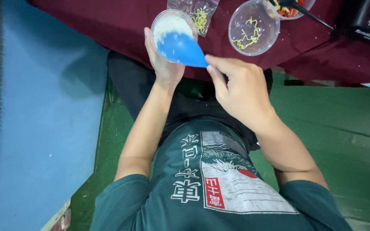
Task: Preparing food by scooping rice into bowls and packing various ingredients and components into boxes.
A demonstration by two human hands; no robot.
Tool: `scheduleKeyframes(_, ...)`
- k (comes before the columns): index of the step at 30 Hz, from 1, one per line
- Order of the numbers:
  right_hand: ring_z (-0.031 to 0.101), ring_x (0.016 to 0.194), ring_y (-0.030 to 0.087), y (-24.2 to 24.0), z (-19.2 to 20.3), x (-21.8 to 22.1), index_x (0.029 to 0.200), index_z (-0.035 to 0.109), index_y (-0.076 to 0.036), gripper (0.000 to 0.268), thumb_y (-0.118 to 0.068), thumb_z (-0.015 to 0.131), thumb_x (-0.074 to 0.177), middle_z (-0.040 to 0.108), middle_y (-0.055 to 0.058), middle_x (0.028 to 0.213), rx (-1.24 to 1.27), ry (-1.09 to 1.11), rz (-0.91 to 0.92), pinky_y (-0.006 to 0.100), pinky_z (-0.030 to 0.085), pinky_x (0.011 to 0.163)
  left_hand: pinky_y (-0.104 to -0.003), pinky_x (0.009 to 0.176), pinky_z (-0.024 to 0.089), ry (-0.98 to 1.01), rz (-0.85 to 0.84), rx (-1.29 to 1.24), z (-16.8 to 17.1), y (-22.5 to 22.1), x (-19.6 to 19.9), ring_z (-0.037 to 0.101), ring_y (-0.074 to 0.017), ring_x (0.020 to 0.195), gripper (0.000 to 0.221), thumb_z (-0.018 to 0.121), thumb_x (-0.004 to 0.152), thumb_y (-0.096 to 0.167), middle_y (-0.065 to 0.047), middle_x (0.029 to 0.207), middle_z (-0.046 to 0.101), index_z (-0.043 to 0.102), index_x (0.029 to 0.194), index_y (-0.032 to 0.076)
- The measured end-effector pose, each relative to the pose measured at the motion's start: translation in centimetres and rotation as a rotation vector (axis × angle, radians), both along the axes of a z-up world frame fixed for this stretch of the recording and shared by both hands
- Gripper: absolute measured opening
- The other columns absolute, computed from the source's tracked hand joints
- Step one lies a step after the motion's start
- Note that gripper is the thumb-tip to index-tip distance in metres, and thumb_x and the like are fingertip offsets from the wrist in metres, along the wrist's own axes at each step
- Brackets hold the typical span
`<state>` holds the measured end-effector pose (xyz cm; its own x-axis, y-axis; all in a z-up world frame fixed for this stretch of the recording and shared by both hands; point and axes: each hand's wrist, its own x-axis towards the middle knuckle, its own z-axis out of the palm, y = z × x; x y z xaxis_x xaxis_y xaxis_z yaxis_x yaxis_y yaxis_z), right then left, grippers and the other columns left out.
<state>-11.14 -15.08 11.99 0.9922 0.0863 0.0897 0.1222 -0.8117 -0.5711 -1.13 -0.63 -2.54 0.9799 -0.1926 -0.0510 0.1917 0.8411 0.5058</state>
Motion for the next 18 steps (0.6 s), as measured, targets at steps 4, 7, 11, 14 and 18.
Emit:
scheduleKeyframes(4,0.075,0.097,0.032,0.2,-1.0,0.4,0.126,0.072,0.0,0.026,-0.01,0.061,0.104,0.078,0.013,0.114,0.034,-0.078,-0.036,0.043,0.056,0.08,-0.045,0.088,0.055,0.083,-0.048,0.013,0.2,-0.3,0.1,0.067,-0.0307,0.102,0.078,0.045,0.092,0.073,-0.016,0.111,0.07,0.068,0.12,0.003)
scheduleKeyframes(7,0.074,0.096,0.032,0.2,-0.2,0.5,0.125,0.073,-0.003,0.027,-0.012,0.06,0.102,0.078,0.012,0.112,0.06,0.014,-0.012,0.043,0.054,0.08,-0.046,0.096,0.052,0.067,-0.012,-0.011,-0.7,-0.4,0.1,0.065,-0.0317,0.11,0.078,0.044,0.096,0.071,-0.018,0.118,0.068,0.064,0.127,0.002)
scheduleKeyframes(11,0.074,0.108,0.031,0.2,-0.8,0.3,0.126,0.073,0.001,0.026,-0.008,0.059,0.105,0.076,0.016,0.121,0.055,-0.123,-0.038,0.041,0.056,0.091,-0.048,0.091,0.057,0.086,0.004,0.049,-0.6,-0.1,0.0,0.067,-0.0341,0.107,0.075,0.048,0.095,0.069,-0.019,0.117,0.069,0.064,0.127,0.003)
scheduleKeyframes(14,0.072,0.111,0.031,0.3,-0.9,0.5,0.127,0.071,0.0,0.028,-0.01,0.06,0.103,0.074,0.015,0.123,0.122,0.034,-0.034,0.041,0.054,0.096,-0.045,0.094,0.054,0.081,-0.021,-0.062,0.7,-0.3,0.1,0.066,-0.0319,0.107,0.07,0.055,0.096,0.064,-0.018,0.116,0.068,0.062,0.126,0.0)
scheduleKeyframes(18,0.075,0.105,0.026,-0.9,0.5,0.4,0.12,0.077,-0.005,0.024,-0.012,0.064,0.101,0.078,0.009,0.114,0.067,0.019,-0.01,0.037,0.055,0.086,-0.048,0.11,0.046,0.007,-0.047,-0.074,-1.1,0.0,0.6,0.057,-0.0349,0.127,0.07,0.045,0.106,0.061,-0.02,0.137,0.06,0.054,0.144,0.004)
